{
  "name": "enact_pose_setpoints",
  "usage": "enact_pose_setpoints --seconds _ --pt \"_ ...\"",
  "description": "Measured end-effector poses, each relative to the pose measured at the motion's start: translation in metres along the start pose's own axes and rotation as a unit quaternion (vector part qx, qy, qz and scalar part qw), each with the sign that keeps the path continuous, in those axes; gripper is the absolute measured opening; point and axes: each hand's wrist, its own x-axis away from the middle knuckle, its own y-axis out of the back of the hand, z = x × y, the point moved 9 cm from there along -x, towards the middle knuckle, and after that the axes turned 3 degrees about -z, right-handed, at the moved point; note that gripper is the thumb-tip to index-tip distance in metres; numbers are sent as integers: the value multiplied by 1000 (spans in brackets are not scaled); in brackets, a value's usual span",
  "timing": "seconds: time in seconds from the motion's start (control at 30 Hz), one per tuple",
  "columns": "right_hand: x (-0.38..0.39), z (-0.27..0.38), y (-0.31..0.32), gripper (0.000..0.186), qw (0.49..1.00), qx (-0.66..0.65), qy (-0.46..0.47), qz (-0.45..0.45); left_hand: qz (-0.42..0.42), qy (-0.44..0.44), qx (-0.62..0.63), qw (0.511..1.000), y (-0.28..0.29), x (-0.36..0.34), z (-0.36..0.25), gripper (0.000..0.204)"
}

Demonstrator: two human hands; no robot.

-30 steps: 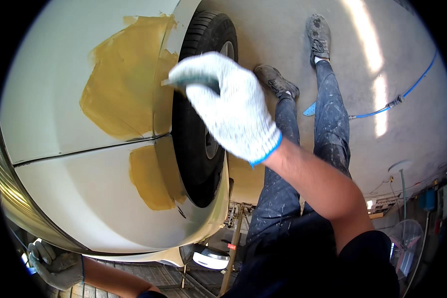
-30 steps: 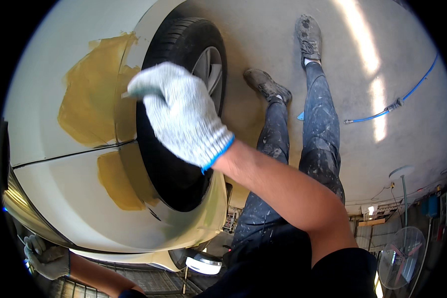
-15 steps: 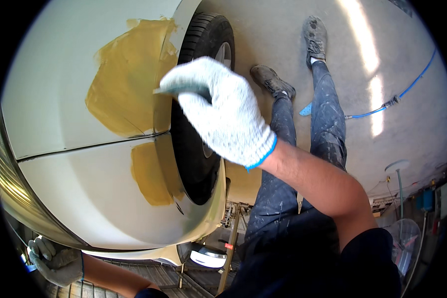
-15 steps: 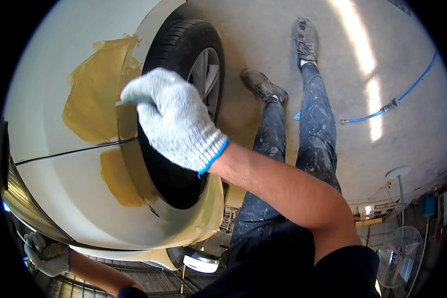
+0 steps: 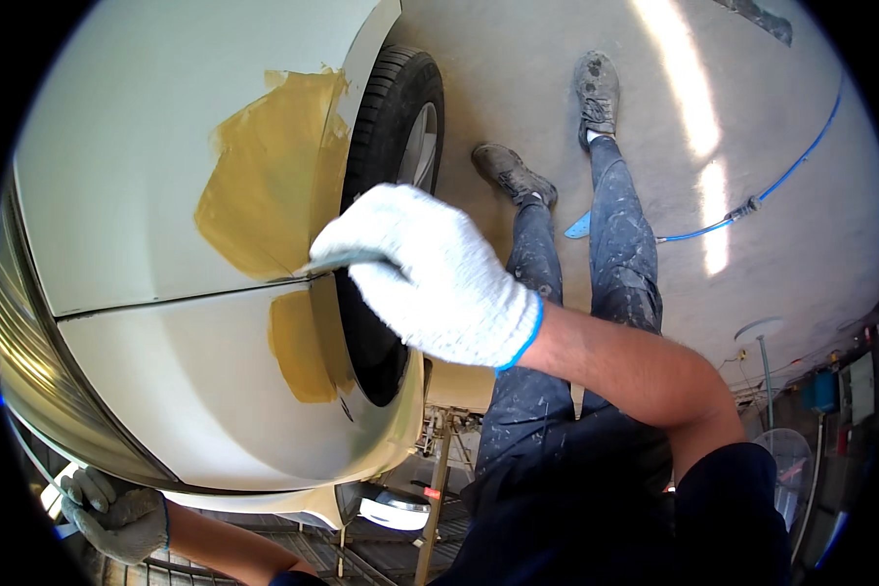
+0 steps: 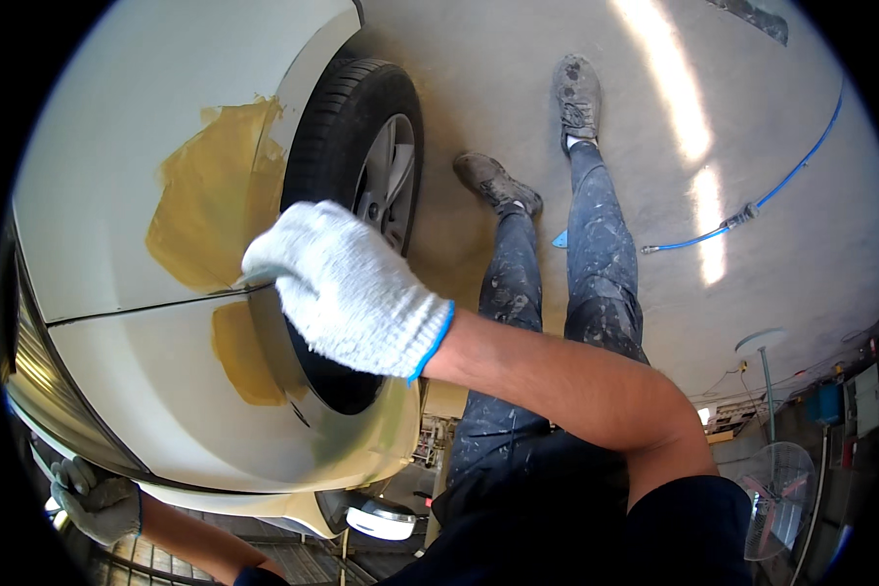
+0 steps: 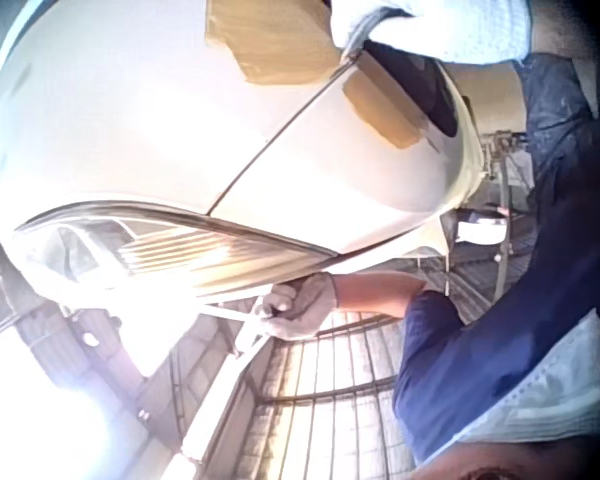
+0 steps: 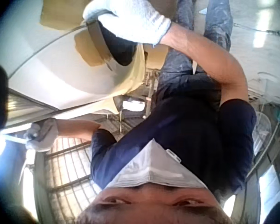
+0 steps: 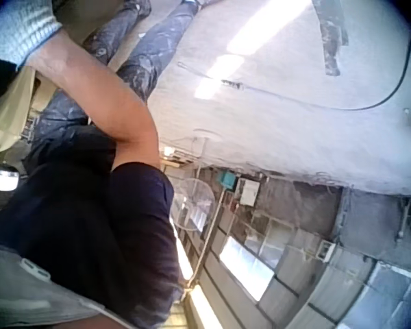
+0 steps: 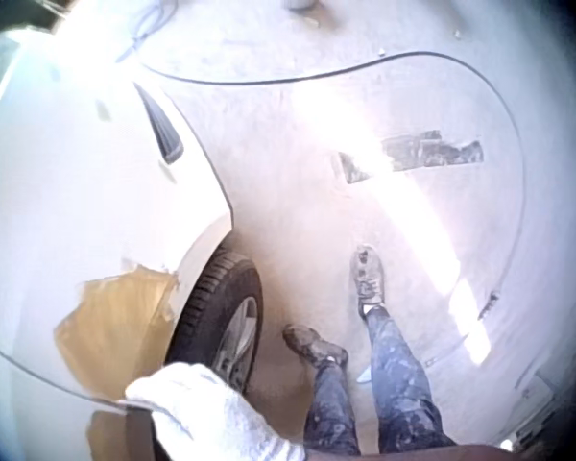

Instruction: The person applies yellow body filler to the side and rear of a white car using a putty knife and a flexible scraper. They spread the filler over the fender and bumper areas, then scrape excess material from the tools.

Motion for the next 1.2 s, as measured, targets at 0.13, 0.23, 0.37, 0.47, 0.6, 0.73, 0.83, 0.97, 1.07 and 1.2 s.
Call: enact_pose_setpoints --seconds 0.13,0.23,0.37,0.47,0.6,0.73,0.83,0.97,1.07,1.2 --pt "-40 -47 38 22 976 -117 -156 -92 34 19 33 999 12 -5 6 34" --pt "-78 -82 49 23 982 -61 -142 -109 56 65 44 995 11 -7 13 33" --pt "-41 -52 10 24 975 -85 -200 42 21 63 24 998 9 -5 22 24" --pt "9 -31 -5 25 976 -46 -196 82 124 -18 19 992 7 -12 18 24" --pt "45 -30 19 28 969 -66 -236 24 173 -185 -54 966 8 1 8 22" --pt "92 -29 15 28 963 -62 -259 31 103 63 55 991 -5 -12 31 34" --pt "126 -21 25 29 965 -21 -258 33 65 129 70 987 -32 -1 24 32" --pt "182 10 52 25 965 -20 -256 -48 18 159 143 977 -71 15 20 25" --pt "222 47 86 25 971 33 -206 -119 36 -42 44 997 -87 68 -67 20" --pt "274 130 111 30 968 26 -198 -151 116 3 60 991 -61 142 -83 21"
